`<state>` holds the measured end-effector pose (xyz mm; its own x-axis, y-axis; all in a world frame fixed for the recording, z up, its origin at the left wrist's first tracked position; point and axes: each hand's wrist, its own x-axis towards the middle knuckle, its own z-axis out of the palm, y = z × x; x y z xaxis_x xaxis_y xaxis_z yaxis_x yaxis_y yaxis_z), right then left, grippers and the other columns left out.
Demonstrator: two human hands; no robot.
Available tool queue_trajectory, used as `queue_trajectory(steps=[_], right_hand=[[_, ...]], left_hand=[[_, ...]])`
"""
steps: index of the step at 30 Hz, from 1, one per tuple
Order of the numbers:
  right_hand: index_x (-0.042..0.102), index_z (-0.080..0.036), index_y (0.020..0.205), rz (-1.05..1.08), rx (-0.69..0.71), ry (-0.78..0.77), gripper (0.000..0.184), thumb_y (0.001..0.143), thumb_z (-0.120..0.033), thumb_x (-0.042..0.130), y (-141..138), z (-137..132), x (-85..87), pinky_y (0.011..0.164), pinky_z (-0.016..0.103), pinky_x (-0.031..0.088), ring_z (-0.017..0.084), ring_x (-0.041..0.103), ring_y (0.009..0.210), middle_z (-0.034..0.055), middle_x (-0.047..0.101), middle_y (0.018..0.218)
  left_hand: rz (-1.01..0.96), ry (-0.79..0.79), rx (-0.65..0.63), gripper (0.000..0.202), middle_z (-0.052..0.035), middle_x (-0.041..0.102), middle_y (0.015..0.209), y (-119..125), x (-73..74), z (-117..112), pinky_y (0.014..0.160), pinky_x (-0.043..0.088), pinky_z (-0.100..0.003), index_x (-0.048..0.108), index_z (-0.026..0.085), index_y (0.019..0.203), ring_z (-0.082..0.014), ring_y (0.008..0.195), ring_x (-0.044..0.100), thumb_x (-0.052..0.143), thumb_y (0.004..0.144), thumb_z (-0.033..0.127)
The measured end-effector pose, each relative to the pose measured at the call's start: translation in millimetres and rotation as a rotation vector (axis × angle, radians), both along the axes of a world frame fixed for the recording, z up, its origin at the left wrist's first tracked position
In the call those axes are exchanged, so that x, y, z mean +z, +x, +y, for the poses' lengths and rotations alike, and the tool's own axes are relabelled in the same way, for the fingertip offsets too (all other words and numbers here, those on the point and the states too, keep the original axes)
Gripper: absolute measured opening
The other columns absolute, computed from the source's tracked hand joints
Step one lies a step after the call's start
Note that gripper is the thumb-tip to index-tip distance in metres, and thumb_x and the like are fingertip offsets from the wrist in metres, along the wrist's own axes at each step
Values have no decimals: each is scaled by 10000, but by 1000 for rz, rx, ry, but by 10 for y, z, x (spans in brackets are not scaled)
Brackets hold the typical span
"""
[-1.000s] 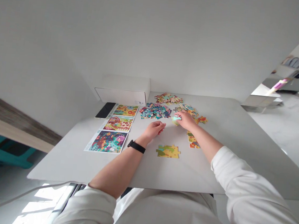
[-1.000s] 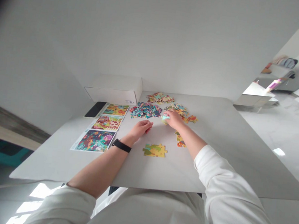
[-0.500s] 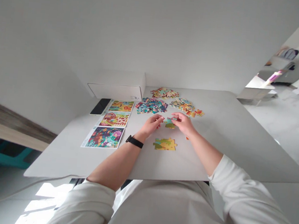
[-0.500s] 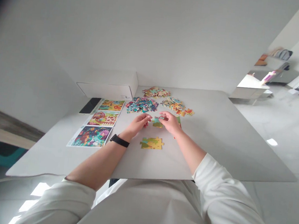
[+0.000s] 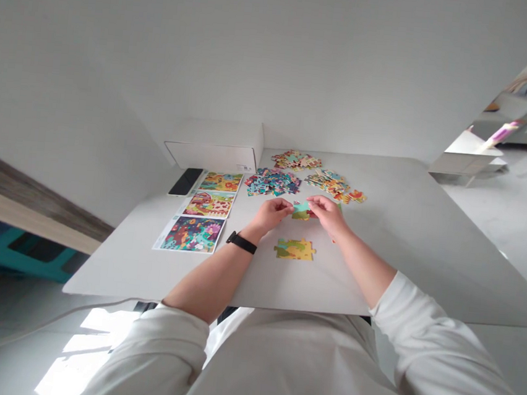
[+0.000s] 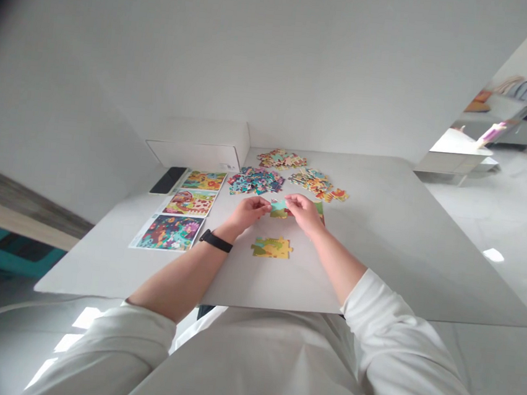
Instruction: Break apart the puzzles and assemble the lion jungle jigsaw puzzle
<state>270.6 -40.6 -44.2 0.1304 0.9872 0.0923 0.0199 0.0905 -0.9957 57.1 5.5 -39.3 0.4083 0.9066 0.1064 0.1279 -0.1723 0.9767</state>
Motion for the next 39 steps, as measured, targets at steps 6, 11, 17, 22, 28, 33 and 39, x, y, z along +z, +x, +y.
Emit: queue_trajectory(steps=[6, 11, 17, 22, 28, 33, 39], right_hand=[[751, -218, 913, 12, -17, -25, 495, 670, -624, 896, 13, 35, -19, 753, 376, 661, 206, 708, 763, 19, 732, 792], [745, -223, 901, 16, -59, -24, 474, 674, -609, 901, 48, 46, -16, 732, 378, 666, 208, 711, 760, 11, 734, 800], [744, -227, 903, 13, -66, -30, 445, 688, -587, 891, 47, 37, 10, 746, 381, 662, 216, 719, 783, 11, 736, 808], [745, -225, 900, 7, -23, -28, 463, 674, -602, 891, 32, 12, 35, 763, 386, 664, 212, 719, 777, 12, 744, 823], [753, -221, 898, -30, 24, -15, 469, 680, -609, 899, 16, -13, 43, 760, 385, 668, 210, 717, 765, 16, 742, 794], [747, -222, 899, -59, 41, -23, 458, 704, -610, 891, 12, -40, 86, 764, 385, 667, 206, 718, 756, 22, 744, 807], [746, -214, 891, -68, 103, -51, 445, 702, -585, 905, -14, -87, 123, 748, 366, 663, 201, 730, 745, 19, 743, 781]], left_hand=[[1, -38, 12, 344, -2, 649, 691, -3, 11, 11, 577, 405, -229, 717, 155, 840, -92, 580, 495, 807, 815, 486], [-39, -42, 34, 423, -57, 750, 831, 21, -10, 19, 582, 432, -225, 733, 157, 948, -107, 635, 555, 730, 875, 574], [-86, -37, 42, 514, -74, 747, 847, 17, -30, 43, 565, 433, -227, 729, 157, 927, -116, 657, 574, 708, 873, 668], [-69, -17, -21, 522, -31, 699, 774, 21, -7, 19, 570, 430, -230, 722, 163, 928, -101, 615, 535, 804, 799, 662], [-64, -17, -57, 522, 5, 635, 683, 25, 11, 3, 549, 403, -236, 730, 157, 958, -101, 579, 513, 882, 727, 600], [-25, -9, -62, 499, -5, 641, 686, 19, 30, -7, 567, 410, -239, 726, 158, 953, -106, 590, 524, 871, 743, 587], [56, 78, -101, 488, -15, 646, 707, -25, 132, -47, 594, 423, -242, 735, 152, 943, -115, 624, 538, 800, 801, 615]])
